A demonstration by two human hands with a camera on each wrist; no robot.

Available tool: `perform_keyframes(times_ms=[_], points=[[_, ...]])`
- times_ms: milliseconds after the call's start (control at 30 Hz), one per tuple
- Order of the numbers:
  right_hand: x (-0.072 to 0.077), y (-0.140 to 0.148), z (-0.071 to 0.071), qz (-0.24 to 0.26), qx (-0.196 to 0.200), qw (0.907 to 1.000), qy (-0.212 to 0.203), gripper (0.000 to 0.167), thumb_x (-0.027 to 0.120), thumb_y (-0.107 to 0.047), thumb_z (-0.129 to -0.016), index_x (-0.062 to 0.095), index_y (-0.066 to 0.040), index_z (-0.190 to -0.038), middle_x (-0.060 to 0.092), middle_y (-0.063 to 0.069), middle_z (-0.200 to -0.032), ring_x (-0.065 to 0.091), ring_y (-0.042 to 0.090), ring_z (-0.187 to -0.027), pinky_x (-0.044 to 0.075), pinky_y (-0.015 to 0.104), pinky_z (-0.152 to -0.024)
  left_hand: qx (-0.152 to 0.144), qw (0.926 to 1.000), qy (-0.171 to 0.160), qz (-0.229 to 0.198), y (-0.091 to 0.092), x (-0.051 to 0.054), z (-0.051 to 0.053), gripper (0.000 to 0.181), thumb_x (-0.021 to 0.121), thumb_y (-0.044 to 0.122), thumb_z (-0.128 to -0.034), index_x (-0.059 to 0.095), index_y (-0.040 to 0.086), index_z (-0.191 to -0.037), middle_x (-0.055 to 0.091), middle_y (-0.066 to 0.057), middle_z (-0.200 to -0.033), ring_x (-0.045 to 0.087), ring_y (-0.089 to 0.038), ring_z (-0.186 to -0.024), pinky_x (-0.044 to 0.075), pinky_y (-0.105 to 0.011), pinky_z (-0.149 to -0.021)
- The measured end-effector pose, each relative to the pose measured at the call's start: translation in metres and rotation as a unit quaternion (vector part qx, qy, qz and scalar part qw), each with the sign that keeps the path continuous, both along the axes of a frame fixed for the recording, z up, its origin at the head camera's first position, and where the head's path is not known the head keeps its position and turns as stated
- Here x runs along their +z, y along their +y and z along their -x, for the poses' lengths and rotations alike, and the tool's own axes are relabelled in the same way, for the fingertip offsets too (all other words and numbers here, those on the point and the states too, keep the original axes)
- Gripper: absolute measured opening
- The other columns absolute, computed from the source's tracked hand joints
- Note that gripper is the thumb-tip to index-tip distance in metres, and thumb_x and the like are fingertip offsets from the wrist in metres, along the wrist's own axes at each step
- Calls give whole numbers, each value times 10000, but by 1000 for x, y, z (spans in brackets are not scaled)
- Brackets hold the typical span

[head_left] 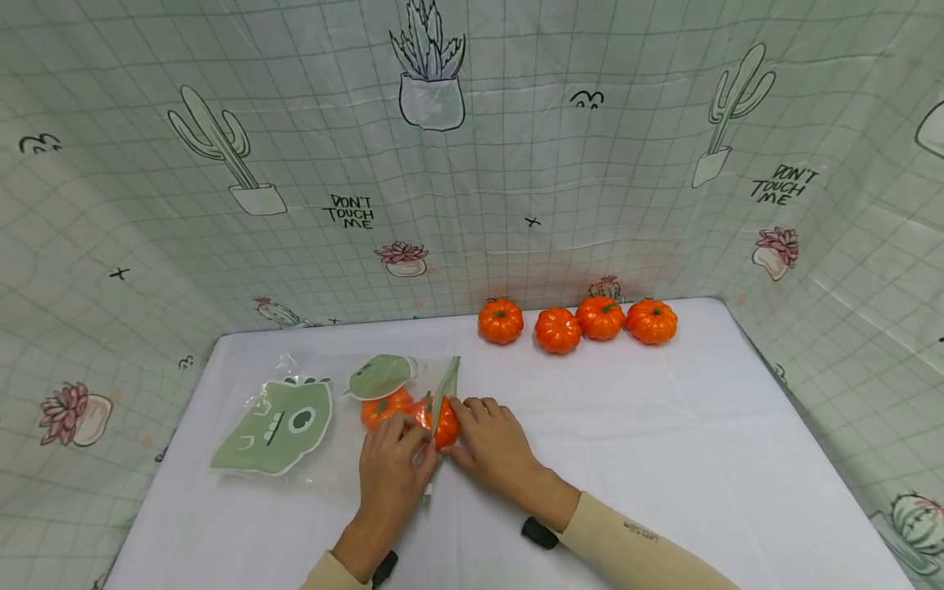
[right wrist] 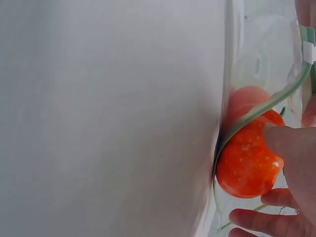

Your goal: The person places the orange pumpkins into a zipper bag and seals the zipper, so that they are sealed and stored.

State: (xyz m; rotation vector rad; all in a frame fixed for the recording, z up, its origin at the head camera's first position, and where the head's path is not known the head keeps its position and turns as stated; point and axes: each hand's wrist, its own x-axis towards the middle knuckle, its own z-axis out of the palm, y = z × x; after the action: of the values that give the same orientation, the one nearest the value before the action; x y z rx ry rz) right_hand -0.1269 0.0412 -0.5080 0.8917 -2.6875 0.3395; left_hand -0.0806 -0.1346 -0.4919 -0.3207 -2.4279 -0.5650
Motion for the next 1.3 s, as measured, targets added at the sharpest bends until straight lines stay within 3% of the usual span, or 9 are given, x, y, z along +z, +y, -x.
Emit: perform_keyframes(times_ms=[367,533,767,867,1033,1300], points=[[-2,-13,5,-175,45,9995,256,628,810,-469,-910,636,-65,-1358,682,97,-1191,658,274,-1087,571,391,-892,-150,9998,114,-30,1,0,1,232,872,3,-704,713,120,-826,603,-36,-915,594,-234,-825,433,-380,-689],[0,-11,3,-125,-63,9998,129,631,795,-488,-916,650,-68,-1364,692,101,-1191,663,281,-1092,569,404,-896,-157,9999,62,-33,0,0,1,227,883,7,-704,722,113,-824,602,-33,-916,592,-232,-813,431,-375,-680],[1,-8,1,-81,166,9996,-216,564,756,-434,-967,649,-72,-1386,681,110,-1246,653,290,-1145,560,420,-941,-145,9999,-58,-10,0,1,1,193,874,18,-736,743,113,-841,611,-35,-934,604,-237,-834,431,-378,-685],[4,-3,3,1,86,9991,-406,576,741,-427,-980,628,-66,-1415,674,116,-1261,645,301,-1156,553,438,-955,-142,9999,-42,-31,1,2,2,186,874,22,-735,743,110,-832,614,-36,-929,608,-243,-837,436,-379,-684],[10,12,13,276,-202,9973,-645,596,743,-406,-984,607,-44,-1437,661,131,-1279,629,329,-1171,538,480,-983,-85,9998,-148,-72,1,3,2,160,861,26,-741,751,108,-823,613,-29,-924,617,-251,-854,454,-388,-696],[19,37,39,423,-697,9954,-499,578,779,-355,-963,613,-36,-1415,659,154,-1294,629,357,-1167,542,500,-976,-44,9999,-113,-103,1,1,2,161,870,28,-727,760,100,-820,604,-35,-921,612,-259,-859,456,-392,-696]])
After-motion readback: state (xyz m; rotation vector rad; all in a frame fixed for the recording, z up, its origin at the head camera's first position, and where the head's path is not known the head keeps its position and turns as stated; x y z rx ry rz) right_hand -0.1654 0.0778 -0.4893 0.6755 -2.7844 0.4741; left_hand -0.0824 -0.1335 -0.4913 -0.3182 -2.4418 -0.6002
